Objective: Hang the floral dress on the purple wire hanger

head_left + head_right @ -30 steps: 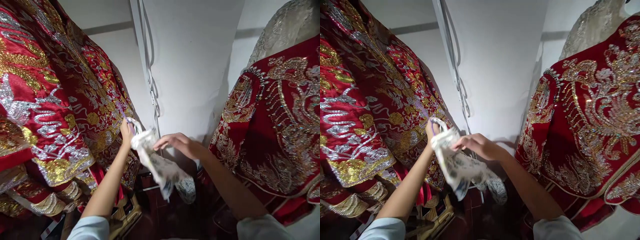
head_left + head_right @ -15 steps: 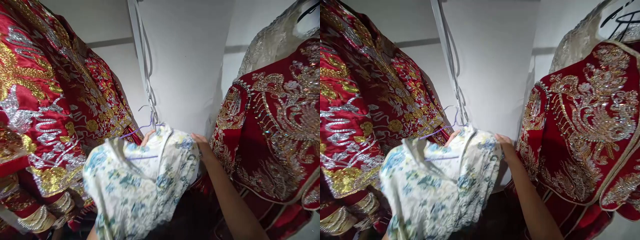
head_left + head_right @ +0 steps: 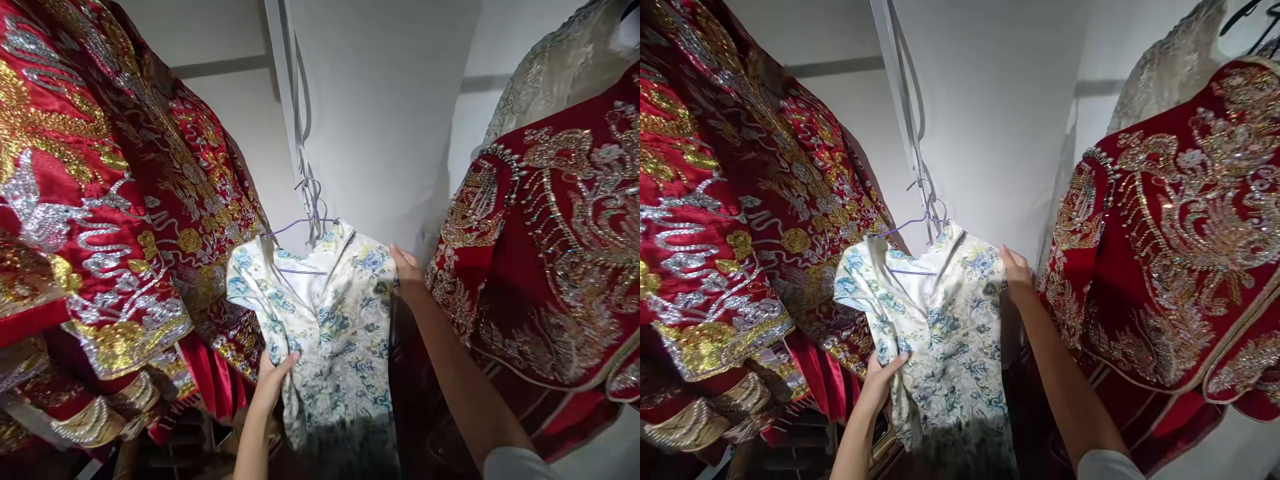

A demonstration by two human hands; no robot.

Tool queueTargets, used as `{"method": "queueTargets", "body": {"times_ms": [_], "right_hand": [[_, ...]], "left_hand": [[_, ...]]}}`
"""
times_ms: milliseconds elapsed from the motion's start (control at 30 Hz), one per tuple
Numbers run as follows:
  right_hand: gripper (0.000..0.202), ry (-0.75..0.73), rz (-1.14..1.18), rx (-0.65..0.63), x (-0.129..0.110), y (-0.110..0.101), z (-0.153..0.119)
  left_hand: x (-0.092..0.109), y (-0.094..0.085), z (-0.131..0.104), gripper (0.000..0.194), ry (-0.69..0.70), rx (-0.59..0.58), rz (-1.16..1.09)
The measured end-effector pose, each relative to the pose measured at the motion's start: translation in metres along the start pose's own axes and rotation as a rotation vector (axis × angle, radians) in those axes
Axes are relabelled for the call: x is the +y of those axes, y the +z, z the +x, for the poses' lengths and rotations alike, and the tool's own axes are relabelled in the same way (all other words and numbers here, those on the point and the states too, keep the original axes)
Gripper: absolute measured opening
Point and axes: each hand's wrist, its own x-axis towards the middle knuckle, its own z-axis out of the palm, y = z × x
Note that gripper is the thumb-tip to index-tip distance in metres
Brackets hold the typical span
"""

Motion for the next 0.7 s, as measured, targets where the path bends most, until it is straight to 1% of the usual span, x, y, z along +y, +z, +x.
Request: {"method": "queueTargets", "body": {"times_ms": [67, 133, 233, 300, 333, 367, 400, 433, 500, 533, 567, 600, 667, 700], "right_hand": [[0.044, -0.072, -0.087, 0.053, 0.013, -0.01, -0.003], [0.044, -0.137, -0.206, 0.124, 0.026, -0.021, -0.005], [0.043, -0.104, -0.259, 0.307, 0.047, -0.032, -0.017], [0.042, -0.083, -0.221, 0.446, 0.061, -0.032, -0.036], [0.042, -0.083, -0.199, 0.491, 0.068, -0.027, -0.049], [0.04, -0.093, -0.183, 0.506, 0.075, -0.019, -0.063], [0.039, -0.07, -0.152, 0.454, 0.081, -0.008, -0.077], [0.039, -0.003, -0.123, 0.292, 0.086, 0.005, -0.09], [0.04, 0.194, -0.112, -0.159, 0.094, 0.035, -0.111], [0.04, 0.266, -0.121, -0.311, 0.096, 0.05, -0.118], [0.04, 0.287, -0.143, -0.396, 0.098, 0.062, -0.121], [0.04, 0.287, -0.152, -0.442, 0.099, 0.071, -0.122], [0.043, 0.241, -0.139, -0.449, 0.098, 0.079, -0.12], [0.043, 0.226, -0.117, -0.444, 0.097, 0.079, -0.119]], "left_hand": [[-0.005, -0.001, -0.002, 0.06, -0.036, -0.005, 0.031], [-0.009, 0.0, -0.002, 0.057, -0.041, 0.014, 0.044], [-0.014, 0.0, -0.001, 0.057, -0.05, 0.025, 0.015], [-0.019, 0.002, -0.002, 0.058, -0.071, -0.001, -0.005], [-0.022, 0.004, -0.003, 0.058, -0.081, -0.015, -0.017], [-0.024, 0.007, -0.005, 0.058, -0.088, -0.027, -0.031], [-0.026, 0.011, -0.006, 0.058, -0.091, -0.035, -0.046], [-0.028, 0.016, -0.008, 0.058, -0.094, -0.041, -0.059], [-0.031, 0.026, -0.012, 0.056, -0.102, -0.05, -0.08], [-0.032, 0.03, -0.013, 0.055, -0.108, -0.06, -0.089], [-0.033, 0.032, -0.014, 0.054, -0.113, -0.07, -0.095], [-0.034, 0.033, -0.015, 0.053, -0.116, -0.079, -0.093], [-0.036, 0.03, -0.014, 0.05, -0.088, -0.07, -0.033], [-0.037, 0.027, -0.013, 0.048, -0.033, -0.029, 0.027]]}}
